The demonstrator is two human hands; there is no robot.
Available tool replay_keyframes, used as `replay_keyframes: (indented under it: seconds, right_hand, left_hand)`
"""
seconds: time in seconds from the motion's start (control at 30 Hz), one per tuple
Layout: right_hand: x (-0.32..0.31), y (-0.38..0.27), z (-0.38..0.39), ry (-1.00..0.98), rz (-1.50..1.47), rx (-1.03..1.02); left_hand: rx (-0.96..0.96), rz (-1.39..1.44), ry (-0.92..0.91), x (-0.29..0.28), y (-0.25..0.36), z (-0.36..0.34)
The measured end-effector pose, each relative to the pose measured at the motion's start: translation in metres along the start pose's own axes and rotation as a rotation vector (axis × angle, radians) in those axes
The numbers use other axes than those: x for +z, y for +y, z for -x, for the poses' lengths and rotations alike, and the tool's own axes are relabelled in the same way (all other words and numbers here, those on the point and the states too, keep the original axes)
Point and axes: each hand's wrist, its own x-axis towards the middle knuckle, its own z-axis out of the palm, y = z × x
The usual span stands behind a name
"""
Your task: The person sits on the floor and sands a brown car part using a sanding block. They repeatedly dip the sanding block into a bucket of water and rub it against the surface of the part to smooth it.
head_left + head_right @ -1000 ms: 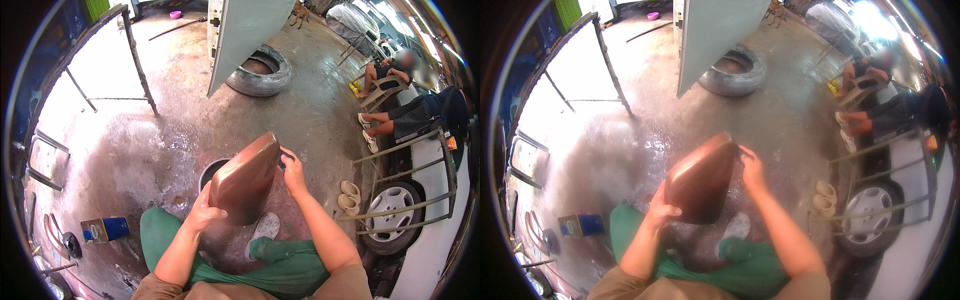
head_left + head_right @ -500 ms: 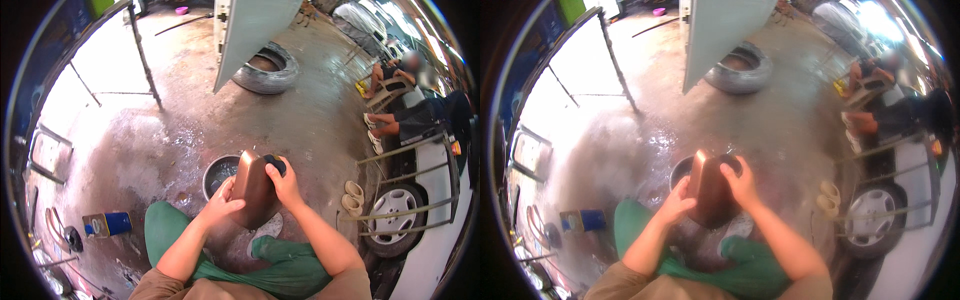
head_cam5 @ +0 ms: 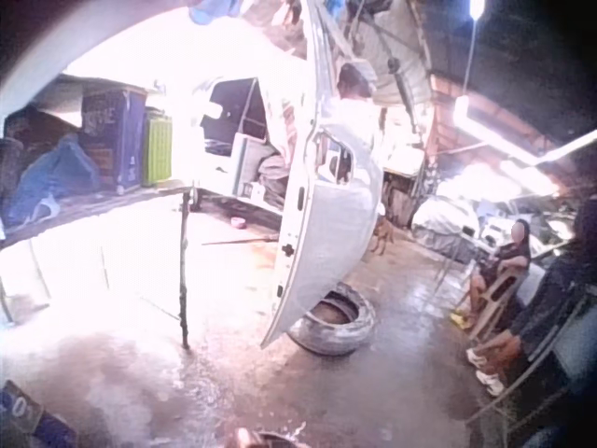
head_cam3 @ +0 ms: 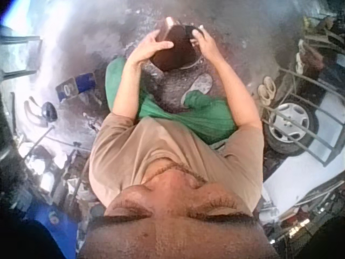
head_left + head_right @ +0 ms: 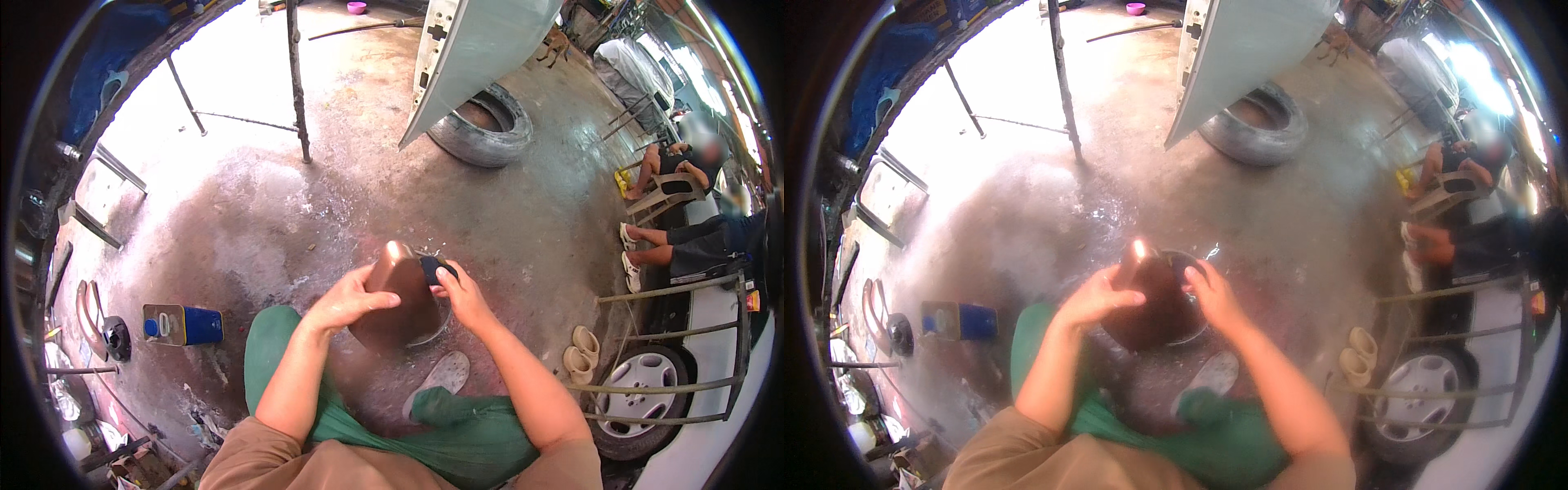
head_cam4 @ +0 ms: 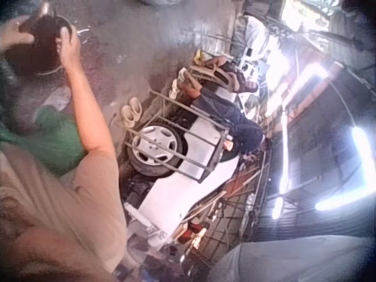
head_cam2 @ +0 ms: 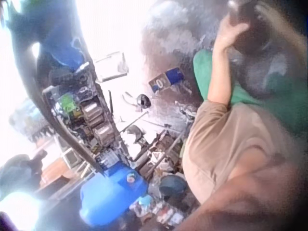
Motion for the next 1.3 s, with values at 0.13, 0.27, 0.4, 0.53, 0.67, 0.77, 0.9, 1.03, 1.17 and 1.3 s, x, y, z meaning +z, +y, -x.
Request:
replay_keyframes:
  seconds: [0.13, 0.27, 0.4, 0.53, 0.67, 0.77, 0.9, 1.03, 1.17, 1.3]
  right_hand:
    - [0.005, 0.060, -0.044, -0.102, 0.264, 0.080]
    - [0.037, 0.077, -0.052, -0.307, 0.732, -0.049]
    - [0.058, 0.105, -0.046, -0.521, 1.010, 0.025]
    - [0.062, 0.081, -0.050, -0.597, 1.367, -0.134]
    - [0.029, 0.058, -0.066, -0.105, 0.893, -0.138]
    - [-0.007, 0.029, -0.066, 0.061, 0.534, -0.084]
    - [-0.038, -0.008, -0.048, 0.122, -0.021, 0.044]
    - [-0.061, -0.026, -0.013, 0.076, -0.515, 0.221]
    - [-0.059, -0.041, 0.017, 0.020, -0.767, 0.283]
    - [-0.035, -0.052, 0.034, -0.042, -0.499, 0.212]
  left_hand:
    - [0.121, -0.085, 0.234, -0.020, 0.023, 0.015]
    - [0.196, -0.068, 0.311, -0.041, 0.026, 0.027]
    - [0.183, 0.080, 0.329, -0.039, 0.015, 0.028]
    - [0.055, 0.081, 0.315, -0.032, 0.000, 0.027]
    - [0.060, 0.040, 0.143, -0.028, -0.019, 0.015]
    - [0.067, 0.090, 0.114, -0.020, -0.027, 0.005]
    - [0.063, 0.166, 0.059, -0.004, -0.037, -0.007]
    - [0.171, -0.012, 0.073, 0.011, -0.042, -0.020]
    - [0.177, -0.057, 0.068, 0.032, -0.049, -0.025]
    - [0.112, -0.106, -0.004, 0.042, -0.061, -0.028]
